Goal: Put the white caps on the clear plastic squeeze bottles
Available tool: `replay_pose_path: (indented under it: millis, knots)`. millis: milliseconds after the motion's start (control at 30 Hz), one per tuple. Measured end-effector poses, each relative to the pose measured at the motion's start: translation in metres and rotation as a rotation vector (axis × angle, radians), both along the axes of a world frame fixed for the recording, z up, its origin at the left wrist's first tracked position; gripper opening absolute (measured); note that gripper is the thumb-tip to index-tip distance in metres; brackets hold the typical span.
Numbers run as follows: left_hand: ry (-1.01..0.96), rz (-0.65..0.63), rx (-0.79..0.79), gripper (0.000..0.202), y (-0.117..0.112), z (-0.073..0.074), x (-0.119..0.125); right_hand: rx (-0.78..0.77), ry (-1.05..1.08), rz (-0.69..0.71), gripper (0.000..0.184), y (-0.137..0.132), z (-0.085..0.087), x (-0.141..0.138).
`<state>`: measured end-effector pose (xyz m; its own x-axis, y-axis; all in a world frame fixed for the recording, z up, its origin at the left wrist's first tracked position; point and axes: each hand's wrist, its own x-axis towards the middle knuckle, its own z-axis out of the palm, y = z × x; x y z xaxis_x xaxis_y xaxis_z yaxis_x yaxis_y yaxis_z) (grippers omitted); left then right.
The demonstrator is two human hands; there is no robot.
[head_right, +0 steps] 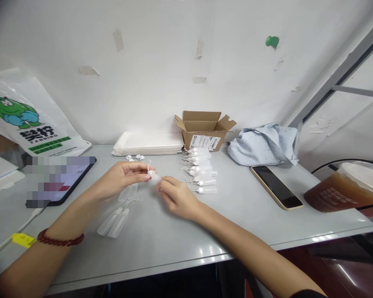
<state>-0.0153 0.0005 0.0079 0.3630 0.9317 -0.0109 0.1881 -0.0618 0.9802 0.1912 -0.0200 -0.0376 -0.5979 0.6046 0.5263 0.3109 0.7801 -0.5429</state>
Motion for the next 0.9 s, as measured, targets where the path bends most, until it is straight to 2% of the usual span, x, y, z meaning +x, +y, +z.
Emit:
replay_pose_path:
  millis: [133,267,400,567,767,900]
  knots:
    - [0.094,-0.050,0.059,0.025,-0.002,0.004,-0.001,-0.243,0.033,0.003,0.018,-0.002,0.003,0.001]
    - [0.180,-0.094,0.116,0.023,-0.003,0.007,-0.001,-0.396,0.058,-0.023,0.013,-0.002,0.009,0.004]
    - [0.233,-0.099,0.153,0.022,-0.005,0.007,0.003,-0.562,0.189,-0.013,0.003,0.001,0.013,0.005]
    - [0.178,-0.104,0.106,0.025,-0.007,0.003,0.010,-0.816,0.354,0.103,0.021,0.002,0.011,0.004]
    - [0.103,-0.137,-0.040,0.026,-0.010,0.000,0.015,-0.896,0.345,0.067,0.028,0.003,0.017,0.007]
    - [0.070,-0.190,-0.122,0.028,-0.011,0.001,0.015,-0.785,0.276,0.079,0.025,0.004,0.020,0.011]
